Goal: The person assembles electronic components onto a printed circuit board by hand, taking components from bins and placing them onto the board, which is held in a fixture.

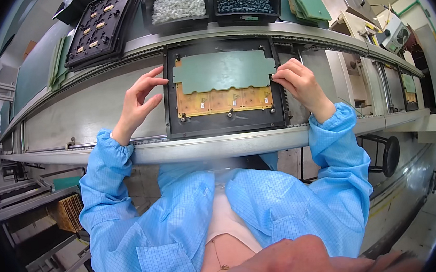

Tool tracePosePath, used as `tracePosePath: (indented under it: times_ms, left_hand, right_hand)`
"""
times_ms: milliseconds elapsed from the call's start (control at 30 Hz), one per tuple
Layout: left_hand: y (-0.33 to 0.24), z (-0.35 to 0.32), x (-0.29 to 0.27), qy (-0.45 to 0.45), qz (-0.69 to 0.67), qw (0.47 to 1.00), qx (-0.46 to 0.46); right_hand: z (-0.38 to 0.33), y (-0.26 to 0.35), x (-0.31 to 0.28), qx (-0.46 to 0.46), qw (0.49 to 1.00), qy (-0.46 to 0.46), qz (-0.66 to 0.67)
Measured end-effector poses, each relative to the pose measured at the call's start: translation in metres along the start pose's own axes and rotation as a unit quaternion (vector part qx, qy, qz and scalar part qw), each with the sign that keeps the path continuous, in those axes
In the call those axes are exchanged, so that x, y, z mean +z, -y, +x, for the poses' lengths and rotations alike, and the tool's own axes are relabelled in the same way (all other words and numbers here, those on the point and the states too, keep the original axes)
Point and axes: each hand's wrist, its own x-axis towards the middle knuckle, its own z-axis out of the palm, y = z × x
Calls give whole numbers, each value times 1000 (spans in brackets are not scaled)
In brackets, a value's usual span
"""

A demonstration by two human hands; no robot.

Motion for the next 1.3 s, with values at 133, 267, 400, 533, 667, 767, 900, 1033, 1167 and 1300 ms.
tracePosePath:
  times_ms: [133,267,400,533,667,767,900,1033,1167,1300]
  left_hand:
    - [-1,2,-2,4,-1,1000,2]
    - [0,-1,-2,4,0,1000,4]
    - [3,-1,0,-1,-15,1000,4]
    - [-1,-3,-2,3,-28,1000,1]
    - [9,8,28,38,20,998,46]
    - [2,32,69,59,20,995,84]
    - [9,65,122,109,-30,984,137]
    - [-6,79,132,65,60,980,180]
    - [5,92,71,-325,45,944,38]
    - [27,70,-23,-595,157,788,25]
  right_hand:
    - [-1,2,2,-6,1000,-19,-6]
    - [1,5,1,-4,1000,-19,-7]
    - [4,0,-4,-6,1000,0,15]
    - [18,13,-17,29,999,-7,12]
    - [42,71,-11,-33,992,73,99]
    - [45,102,7,-78,969,179,152]
    - [38,106,27,-93,943,302,104]
    - [18,101,15,9,934,358,18]
    - [-3,88,4,28,947,320,12]
    - [-18,87,-23,68,947,311,-42]
